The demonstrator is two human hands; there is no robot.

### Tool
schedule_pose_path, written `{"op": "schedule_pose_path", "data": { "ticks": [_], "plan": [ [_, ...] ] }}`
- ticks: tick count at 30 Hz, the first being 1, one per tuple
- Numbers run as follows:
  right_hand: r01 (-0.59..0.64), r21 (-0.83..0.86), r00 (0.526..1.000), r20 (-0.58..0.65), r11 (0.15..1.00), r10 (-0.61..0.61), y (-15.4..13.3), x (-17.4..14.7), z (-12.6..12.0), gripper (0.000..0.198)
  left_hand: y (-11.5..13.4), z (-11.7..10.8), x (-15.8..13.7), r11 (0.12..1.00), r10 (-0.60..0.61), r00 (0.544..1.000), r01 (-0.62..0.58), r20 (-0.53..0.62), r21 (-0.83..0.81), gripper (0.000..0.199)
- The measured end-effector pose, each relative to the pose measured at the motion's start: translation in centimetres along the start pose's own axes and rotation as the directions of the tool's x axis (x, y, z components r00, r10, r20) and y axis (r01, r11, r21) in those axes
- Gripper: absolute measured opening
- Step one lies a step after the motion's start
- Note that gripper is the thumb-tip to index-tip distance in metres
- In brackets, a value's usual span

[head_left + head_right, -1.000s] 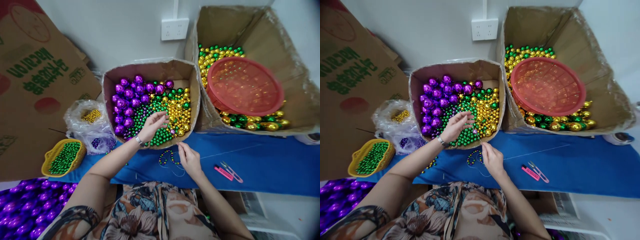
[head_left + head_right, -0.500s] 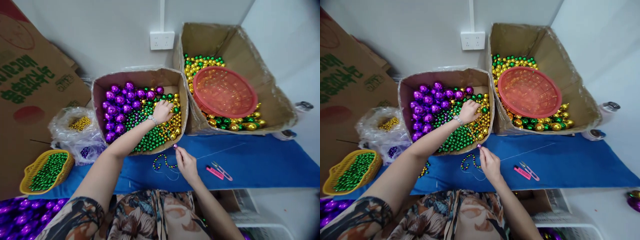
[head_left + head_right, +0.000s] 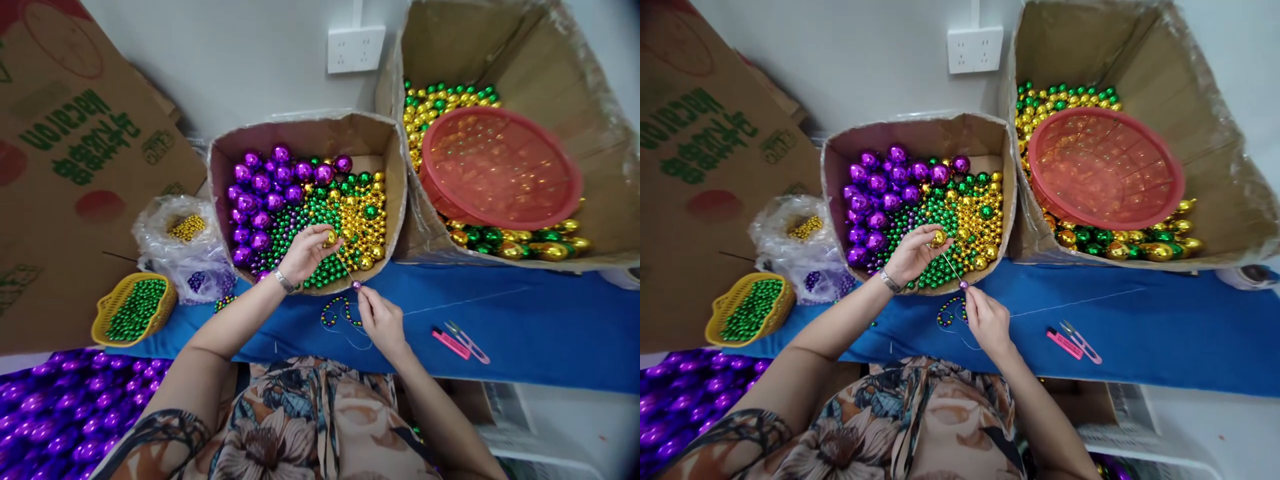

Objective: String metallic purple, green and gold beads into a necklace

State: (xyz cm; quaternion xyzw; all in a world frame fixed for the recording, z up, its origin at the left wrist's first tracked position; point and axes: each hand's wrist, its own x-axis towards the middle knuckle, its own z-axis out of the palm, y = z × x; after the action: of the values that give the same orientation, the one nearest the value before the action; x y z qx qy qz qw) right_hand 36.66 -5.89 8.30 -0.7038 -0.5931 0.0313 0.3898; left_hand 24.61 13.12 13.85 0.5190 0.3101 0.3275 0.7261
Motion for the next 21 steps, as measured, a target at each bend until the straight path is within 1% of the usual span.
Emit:
{"op": "schedule_pose_path", "data": {
  "ticks": [2,3,4,6,8,9,10,12,14,15,17,19,20,21],
  "plan": [
    [-0.001,-0.027,1.000,-0.028,1.000,0.000,0.2,0.2,-0.3,0.026,-0.5,-0.4,1.0,0.972,0.124,0.992,-0.117,-0.021,0.202,0.032],
    [-0.005,-0.037,0.999,-0.040,0.999,0.003,0.3,0.2,-0.5,0.026,-0.7,-0.5,1.8,0.924,0.201,0.979,-0.186,-0.011,0.333,0.034],
    [-0.011,-0.042,0.999,-0.047,0.999,0.009,0.4,0.3,-0.6,0.026,-0.7,-0.6,2.7,0.847,0.278,0.960,-0.256,0.023,0.466,0.035],
    [-0.024,-0.040,0.999,-0.050,0.999,0.022,0.5,0.2,-0.8,0.026,-0.6,-0.4,4.5,0.626,0.393,0.909,-0.376,0.140,0.684,0.036],
    [-0.031,-0.024,0.998,-0.059,0.999,0.029,0.5,-0.1,-0.9,0.026,-0.4,0.2,5.9,0.398,0.450,0.854,-0.453,0.261,0.798,0.040],
    [-0.034,-0.014,0.997,-0.066,0.999,0.033,0.5,-0.3,-0.9,0.026,-0.4,0.7,6.4,0.307,0.457,0.832,-0.478,0.313,0.823,0.042],
    [-0.037,-0.005,0.996,-0.078,0.999,0.036,0.5,-0.5,-0.9,0.026,-0.4,1.2,6.9,0.238,0.452,0.815,-0.502,0.363,0.831,0.041],
    [-0.040,0.007,0.994,-0.104,0.999,0.041,0.6,-0.9,-0.9,0.025,-0.7,2.6,7.6,0.145,0.402,0.786,-0.561,0.470,0.815,0.039],
    [-0.040,0.011,0.992,-0.123,0.999,0.041,0.6,-1.1,-0.9,0.024,-1.3,4.1,8.5,0.073,0.340,0.768,-0.597,0.542,0.799,0.040],
    [-0.041,0.011,0.991,-0.129,0.999,0.042,0.7,-1.2,-0.9,0.024,-1.6,4.9,9.0,0.032,0.317,0.768,-0.594,0.556,0.803,0.044],
    [-0.048,0.004,0.990,-0.135,0.999,0.048,0.8,-1.2,-0.9,0.025,-2.0,6.2,10.4,-0.057,0.279,0.789,-0.555,0.547,0.830,0.048],
    [-0.048,-0.007,0.987,-0.151,0.999,0.047,0.9,-1.1,-1.0,0.025,-2.2,7.1,11.8,-0.131,0.223,0.816,-0.517,0.533,0.846,0.041],
    [-0.045,-0.015,0.986,-0.161,0.999,0.042,1.0,-1.1,-1.1,0.024,-2.1,7.3,12.3,-0.143,0.197,0.825,-0.510,0.529,0.848,0.034],
    [-0.040,-0.023,0.984,-0.173,0.999,0.035,1.1,-1.1,-1.3,0.024,-2.0,7.3,12.6,-0.128,0.186,0.831,-0.509,0.525,0.851,0.028]
  ]
}}
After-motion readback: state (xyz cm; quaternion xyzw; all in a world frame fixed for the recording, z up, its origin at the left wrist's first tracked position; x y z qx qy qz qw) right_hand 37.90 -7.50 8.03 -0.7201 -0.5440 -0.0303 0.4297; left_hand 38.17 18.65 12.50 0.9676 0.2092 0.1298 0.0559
